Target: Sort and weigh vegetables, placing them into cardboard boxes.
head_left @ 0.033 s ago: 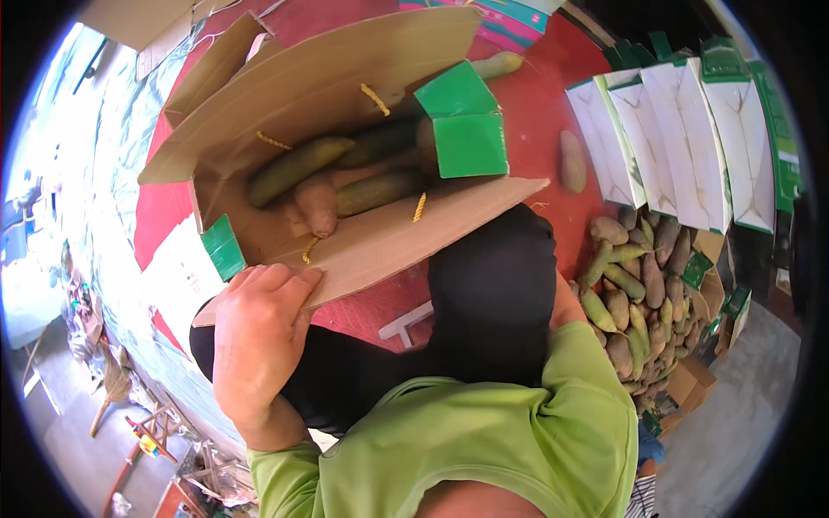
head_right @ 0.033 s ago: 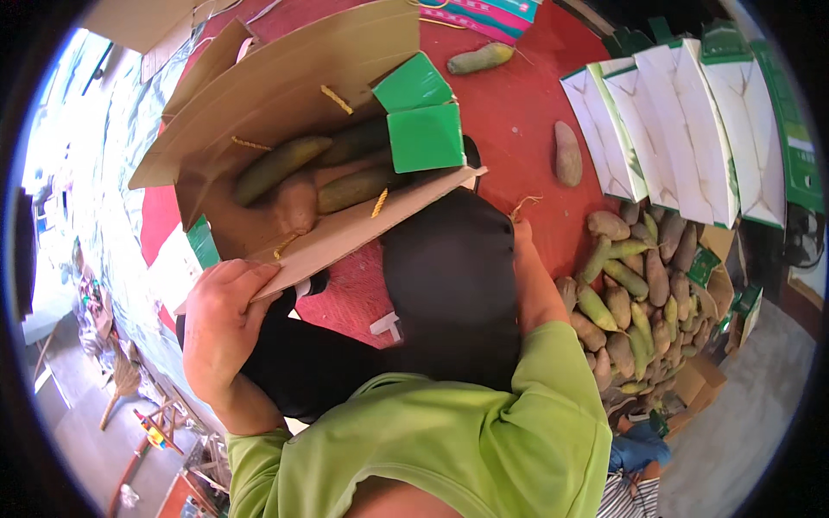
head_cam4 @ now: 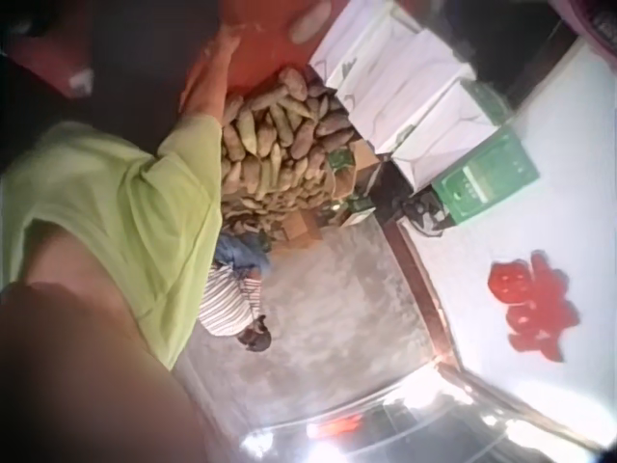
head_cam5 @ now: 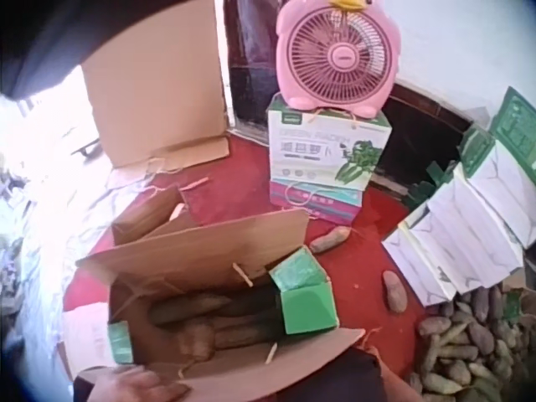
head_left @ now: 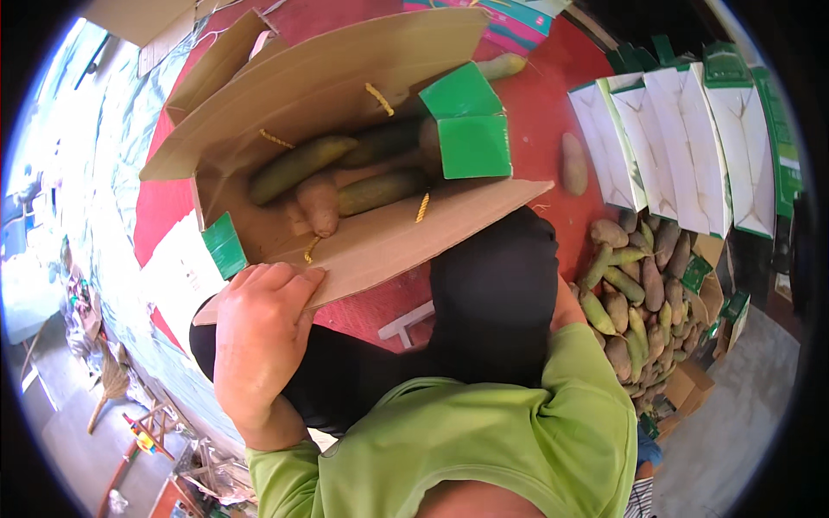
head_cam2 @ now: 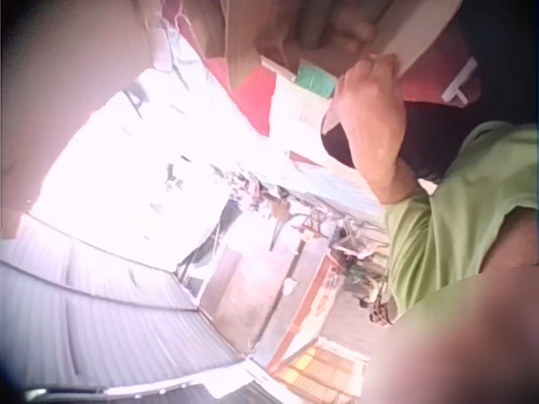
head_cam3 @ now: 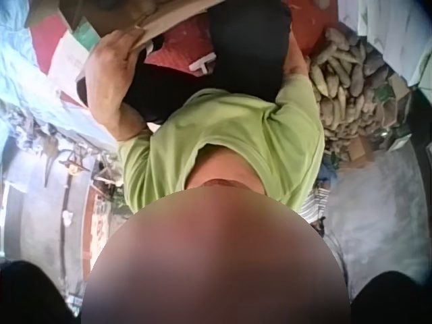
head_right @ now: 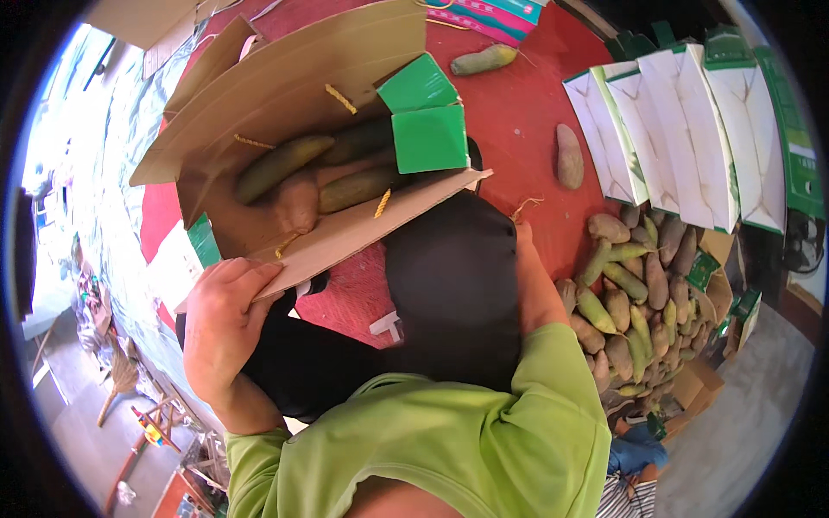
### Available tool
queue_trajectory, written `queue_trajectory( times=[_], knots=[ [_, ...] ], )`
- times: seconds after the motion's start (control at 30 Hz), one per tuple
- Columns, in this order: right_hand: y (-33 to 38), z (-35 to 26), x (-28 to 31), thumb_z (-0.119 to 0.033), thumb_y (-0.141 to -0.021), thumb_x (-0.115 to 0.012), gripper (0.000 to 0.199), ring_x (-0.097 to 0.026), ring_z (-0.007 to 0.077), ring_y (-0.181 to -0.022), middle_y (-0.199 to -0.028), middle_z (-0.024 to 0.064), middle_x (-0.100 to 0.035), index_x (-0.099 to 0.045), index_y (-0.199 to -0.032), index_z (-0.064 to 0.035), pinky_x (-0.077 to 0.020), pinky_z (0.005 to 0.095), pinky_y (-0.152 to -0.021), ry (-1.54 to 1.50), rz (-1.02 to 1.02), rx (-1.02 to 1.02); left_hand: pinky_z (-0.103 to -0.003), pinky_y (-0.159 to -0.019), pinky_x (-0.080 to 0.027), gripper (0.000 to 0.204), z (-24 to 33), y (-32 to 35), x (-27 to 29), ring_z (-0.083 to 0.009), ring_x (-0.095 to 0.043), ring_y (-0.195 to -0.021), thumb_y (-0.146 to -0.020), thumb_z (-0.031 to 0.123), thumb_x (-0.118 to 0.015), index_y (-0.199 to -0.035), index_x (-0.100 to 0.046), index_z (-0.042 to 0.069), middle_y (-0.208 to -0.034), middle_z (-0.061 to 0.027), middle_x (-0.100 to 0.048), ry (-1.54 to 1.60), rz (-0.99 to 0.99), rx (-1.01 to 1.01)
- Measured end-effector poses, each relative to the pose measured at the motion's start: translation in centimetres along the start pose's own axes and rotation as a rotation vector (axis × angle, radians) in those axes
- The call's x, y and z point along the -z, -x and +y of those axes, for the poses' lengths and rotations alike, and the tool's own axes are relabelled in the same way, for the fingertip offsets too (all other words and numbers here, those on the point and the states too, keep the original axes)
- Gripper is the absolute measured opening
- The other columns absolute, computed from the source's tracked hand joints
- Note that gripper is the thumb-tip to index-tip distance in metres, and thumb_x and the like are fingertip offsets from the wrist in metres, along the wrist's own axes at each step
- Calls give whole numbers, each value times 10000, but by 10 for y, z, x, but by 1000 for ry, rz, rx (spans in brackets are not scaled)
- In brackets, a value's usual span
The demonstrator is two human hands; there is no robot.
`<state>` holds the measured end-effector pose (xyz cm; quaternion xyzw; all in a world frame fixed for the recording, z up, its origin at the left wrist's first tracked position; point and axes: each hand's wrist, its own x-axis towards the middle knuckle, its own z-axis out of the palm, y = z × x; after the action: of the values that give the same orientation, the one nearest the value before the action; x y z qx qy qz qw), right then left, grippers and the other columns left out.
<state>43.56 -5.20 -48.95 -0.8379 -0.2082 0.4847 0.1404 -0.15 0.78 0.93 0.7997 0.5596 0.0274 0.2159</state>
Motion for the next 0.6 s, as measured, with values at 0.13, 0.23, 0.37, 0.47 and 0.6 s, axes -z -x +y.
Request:
queue_trajectory(
  times=[0.13, 0.23, 0.37, 0.47, 0.6],
  knots=[
    [-9, -16, 17, -283, -816, -740, 468, -623, 212, -862, -987, 105, -632, -540, -1123, 8, -513, 371, -731, -61, -46, 102, -412, -769, -459, 239, -2, 3, 1, -323, -581, -812, -725, 69, -663, -960, -670, 29, -814, -114, -599, 14, -12, 3],
    [-7, -35, 8, -261, -821, -736, 449, -622, 209, -866, -988, 104, -632, -541, -1119, 12, -511, 364, -739, -124, -58, 168, -417, -777, -447, 276, -4, 4, 0, -338, -575, -833, -725, 72, -653, -997, -666, 23, -827, -126, -593, 18, -39, 6],
    [-3, -51, 27, -231, -826, -731, 424, -621, 204, -872, -988, 103, -631, -542, -1115, 17, -509, 355, -749, -209, -75, 264, -427, -781, -448, 261, -5, 7, -2, -341, -581, -844, -729, 70, -646, -985, -668, 27, -818, -132, -591, 3, -28, 19],
    [6, -82, 13, -208, -830, -727, 406, -620, 201, -877, -989, 102, -631, -544, -1111, 20, -507, 348, -757, -283, -57, 332, -436, -759, -457, 237, -4, 2, -2, -341, -587, -836, -735, 70, -648, -968, -680, 38, -810, -131, -594, -18, -50, -3],
    [25, -95, 25, -178, -836, -722, 382, -619, 196, -883, -989, 100, -631, -545, -1107, 25, -505, 339, -767, -372, -61, 434, -441, -722, -466, 207, -4, 5, -2, -339, -596, -810, -741, 82, -658, -942, -693, 45, -796, -127, -598, -53, -23, -1]
  ],
)
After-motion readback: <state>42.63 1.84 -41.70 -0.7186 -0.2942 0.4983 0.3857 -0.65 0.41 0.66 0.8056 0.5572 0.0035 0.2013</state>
